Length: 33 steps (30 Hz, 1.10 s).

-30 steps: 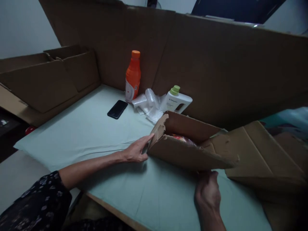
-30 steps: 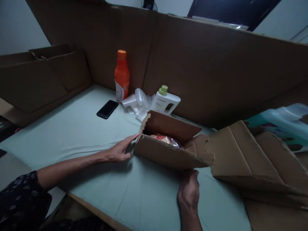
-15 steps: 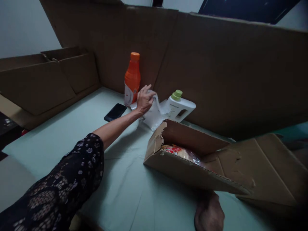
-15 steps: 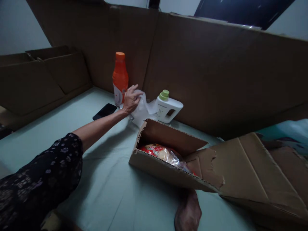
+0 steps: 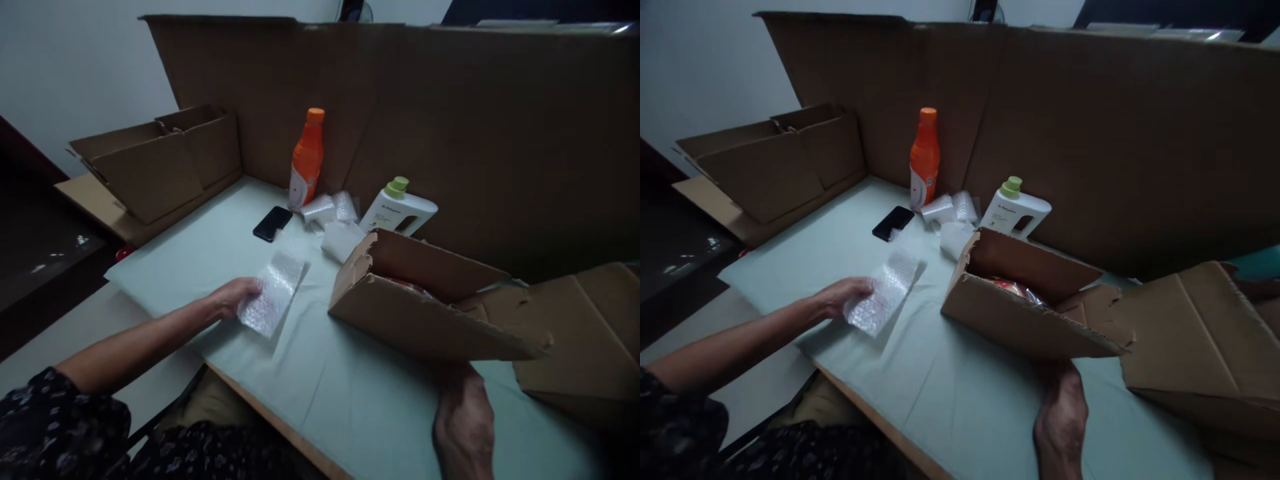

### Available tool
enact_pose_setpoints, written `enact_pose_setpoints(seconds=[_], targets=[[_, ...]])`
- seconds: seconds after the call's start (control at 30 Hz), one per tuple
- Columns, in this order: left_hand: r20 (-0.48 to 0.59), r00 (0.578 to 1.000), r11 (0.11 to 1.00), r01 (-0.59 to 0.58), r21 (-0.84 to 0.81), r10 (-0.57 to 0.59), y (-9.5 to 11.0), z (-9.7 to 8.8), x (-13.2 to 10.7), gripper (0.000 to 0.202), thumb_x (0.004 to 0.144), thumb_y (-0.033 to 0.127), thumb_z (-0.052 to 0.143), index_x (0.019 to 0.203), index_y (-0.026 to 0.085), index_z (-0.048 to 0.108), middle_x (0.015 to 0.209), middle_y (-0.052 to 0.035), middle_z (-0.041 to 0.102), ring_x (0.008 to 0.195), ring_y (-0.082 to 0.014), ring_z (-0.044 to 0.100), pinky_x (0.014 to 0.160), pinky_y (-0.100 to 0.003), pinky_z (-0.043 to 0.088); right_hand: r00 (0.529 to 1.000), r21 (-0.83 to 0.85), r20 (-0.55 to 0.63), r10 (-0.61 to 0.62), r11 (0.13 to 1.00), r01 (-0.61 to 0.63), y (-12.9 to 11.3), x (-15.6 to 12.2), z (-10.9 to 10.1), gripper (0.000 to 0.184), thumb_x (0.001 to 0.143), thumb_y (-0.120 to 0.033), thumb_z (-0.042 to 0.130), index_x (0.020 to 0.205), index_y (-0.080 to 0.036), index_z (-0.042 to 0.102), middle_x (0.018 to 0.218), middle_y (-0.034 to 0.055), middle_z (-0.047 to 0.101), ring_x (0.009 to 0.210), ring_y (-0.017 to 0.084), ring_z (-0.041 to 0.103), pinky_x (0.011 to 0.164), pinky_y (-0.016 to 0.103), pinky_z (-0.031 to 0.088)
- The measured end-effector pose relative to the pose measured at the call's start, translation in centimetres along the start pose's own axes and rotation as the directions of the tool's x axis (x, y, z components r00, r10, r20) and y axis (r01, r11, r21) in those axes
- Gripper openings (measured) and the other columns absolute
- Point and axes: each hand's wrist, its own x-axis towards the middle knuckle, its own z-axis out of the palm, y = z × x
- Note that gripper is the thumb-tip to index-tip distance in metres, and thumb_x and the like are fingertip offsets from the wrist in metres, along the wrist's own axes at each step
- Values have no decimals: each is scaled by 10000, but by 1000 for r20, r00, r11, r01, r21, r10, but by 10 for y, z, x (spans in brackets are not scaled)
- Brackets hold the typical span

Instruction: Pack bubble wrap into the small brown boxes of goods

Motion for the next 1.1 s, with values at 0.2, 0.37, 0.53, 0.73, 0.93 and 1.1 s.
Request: enact_pose_setpoints(seconds=[0.2,0.37,0.53,0.73,0.93,1.1], targets=[[255,964,997,81,-3,-78,-46,-5,-44,624,594,160,672,1217,168,630,788,-36,744,637,-187,670,604,-262,482,994,-59,99,53,997,-47,-22,-7,6,634,798,-608,697,1298,-233,591,1236,72,622,1147,275,588,1064,512,406],[353,925,988,152,-9,-139,-63,3,-61,649,576,173,695,1222,159,638,846,-29,732,665,-165,639,643,-267,475,991,-184,134,10,983,15,-27,-2,26,606,740,-603,744,1183,-216,598,1224,84,632,1172,280,569,1071,501,414],[387,906,981,191,-19,-169,-83,3,-72,569,547,181,700,1113,136,680,768,5,663,646,-135,571,622,-246,436,968,-192,250,29,981,21,-30,-11,51,637,721,-544,773,1246,-236,585,1223,93,658,1201,272,594,1081,475,442],[435,879,978,208,19,-195,-93,6,-81,530,535,183,653,1062,145,701,759,-2,664,635,-134,569,598,-239,431,995,-406,94,46,914,-4,-35,-43,26,651,742,-578,730,1240,-170,631,1136,133,709,1032,278,662,972,473,500],[540,793,953,168,253,-283,-91,21,-83,386,530,155,556,890,159,695,685,6,636,552,-122,523,506,-211,342,885,-596,256,-388,658,461,-77,-58,19,551,859,-500,672,1290,-158,652,1281,164,666,1085,307,651,908,449,523],[591,762,948,92,305,-265,-87,17,-78,313,579,154,566,868,185,680,701,3,637,515,-114,472,496,-218,305,662,-595,392,-639,373,712,-131,-16,58,684,831,-514,730,1412,-192,568,1512,172,515,1431,378,433,1157,574,318]])
